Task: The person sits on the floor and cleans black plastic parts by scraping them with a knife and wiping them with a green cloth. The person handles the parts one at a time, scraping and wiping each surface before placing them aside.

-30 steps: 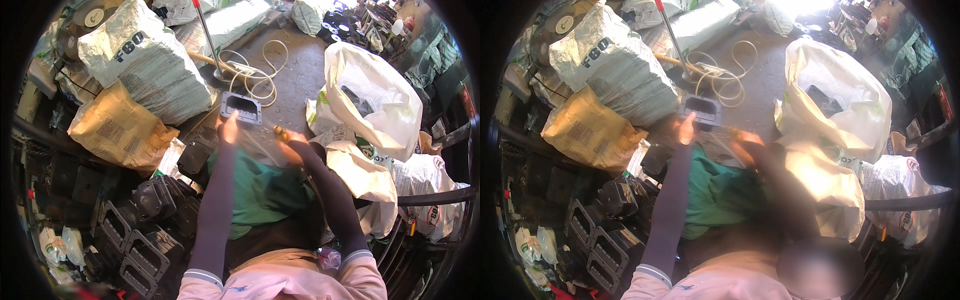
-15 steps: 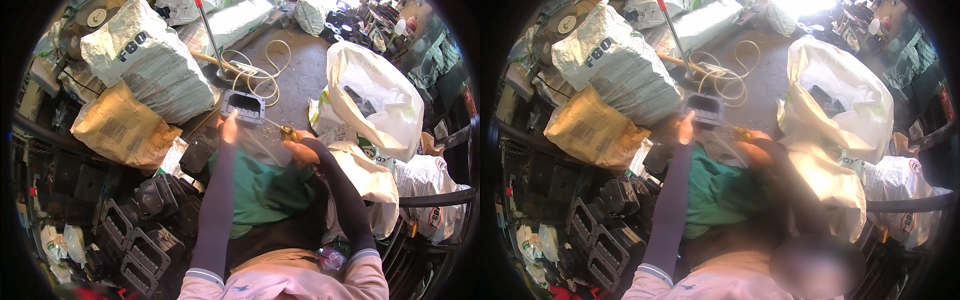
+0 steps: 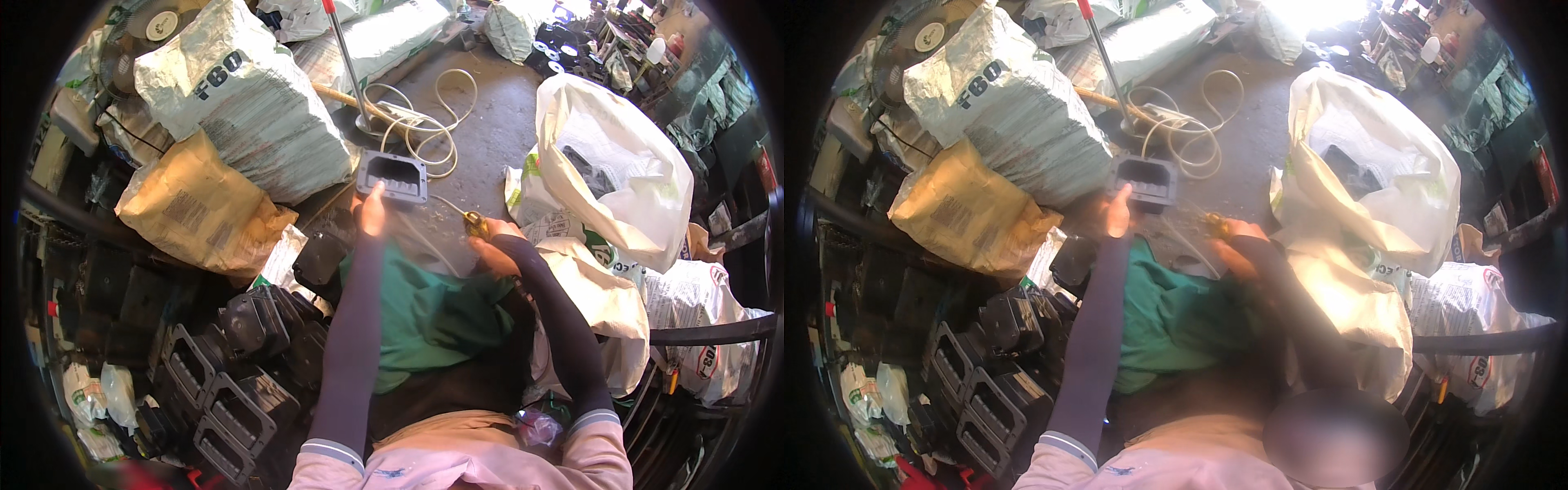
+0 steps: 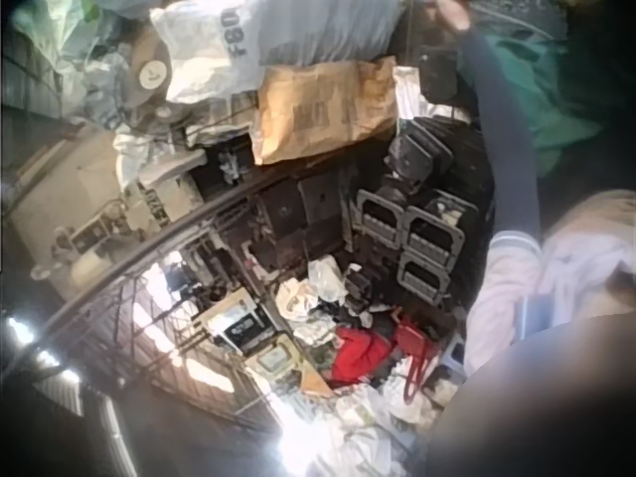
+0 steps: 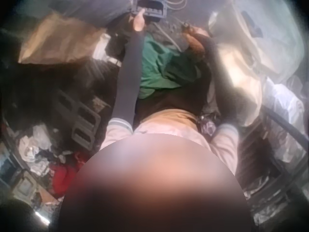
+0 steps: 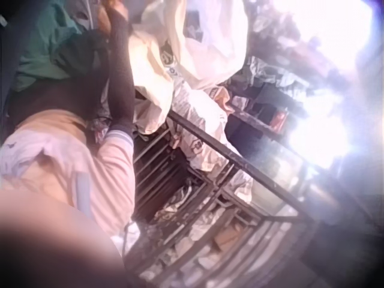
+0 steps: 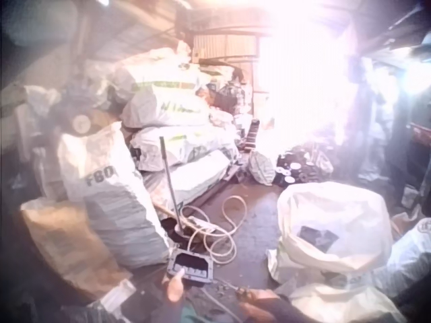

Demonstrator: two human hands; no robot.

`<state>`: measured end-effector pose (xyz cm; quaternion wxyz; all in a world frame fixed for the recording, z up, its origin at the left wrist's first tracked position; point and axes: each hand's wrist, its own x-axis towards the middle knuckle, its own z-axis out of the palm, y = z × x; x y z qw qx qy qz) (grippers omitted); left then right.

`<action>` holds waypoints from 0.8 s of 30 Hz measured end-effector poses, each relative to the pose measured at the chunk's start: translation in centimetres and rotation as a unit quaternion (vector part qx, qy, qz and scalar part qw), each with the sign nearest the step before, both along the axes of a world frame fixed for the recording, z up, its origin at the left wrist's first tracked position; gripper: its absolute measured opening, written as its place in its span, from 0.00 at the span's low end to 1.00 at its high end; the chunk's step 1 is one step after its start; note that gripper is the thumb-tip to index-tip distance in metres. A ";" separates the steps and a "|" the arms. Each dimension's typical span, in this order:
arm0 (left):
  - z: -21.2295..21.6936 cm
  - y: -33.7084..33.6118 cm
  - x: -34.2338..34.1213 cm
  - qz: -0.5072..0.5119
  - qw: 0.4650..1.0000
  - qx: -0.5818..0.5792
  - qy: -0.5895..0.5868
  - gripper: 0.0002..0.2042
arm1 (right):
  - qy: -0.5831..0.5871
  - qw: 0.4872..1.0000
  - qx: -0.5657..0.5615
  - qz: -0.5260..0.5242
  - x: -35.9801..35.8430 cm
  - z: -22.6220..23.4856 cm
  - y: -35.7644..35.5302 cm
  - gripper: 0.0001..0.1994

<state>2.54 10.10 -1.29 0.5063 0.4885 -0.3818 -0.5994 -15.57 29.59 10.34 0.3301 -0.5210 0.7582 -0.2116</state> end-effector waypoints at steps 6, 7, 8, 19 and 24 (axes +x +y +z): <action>1.7 1.1 -0.2 0.017 1.000 0.009 -0.024 0.21 | 0.006 0.998 0.056 -0.021 0.8 1.5 0.0 0.19; 0.9 0.8 -0.3 0.008 1.000 -0.021 0.009 0.21 | -0.005 0.994 0.091 -0.051 0.9 1.6 -0.2 0.20; 0.0 0.4 -0.4 0.001 0.998 -0.053 0.035 0.21 | -0.001 0.998 0.065 -0.025 0.8 1.7 -0.5 0.19; -5.8 -1.9 -0.7 -0.042 0.997 -0.007 0.062 0.18 | 0.013 0.999 -0.033 0.003 3.3 -0.1 -6.0 0.19; -5.1 -1.7 -0.5 -0.079 0.986 0.017 0.144 0.18 | -0.004 0.999 -0.028 0.015 4.2 1.6 -5.1 0.20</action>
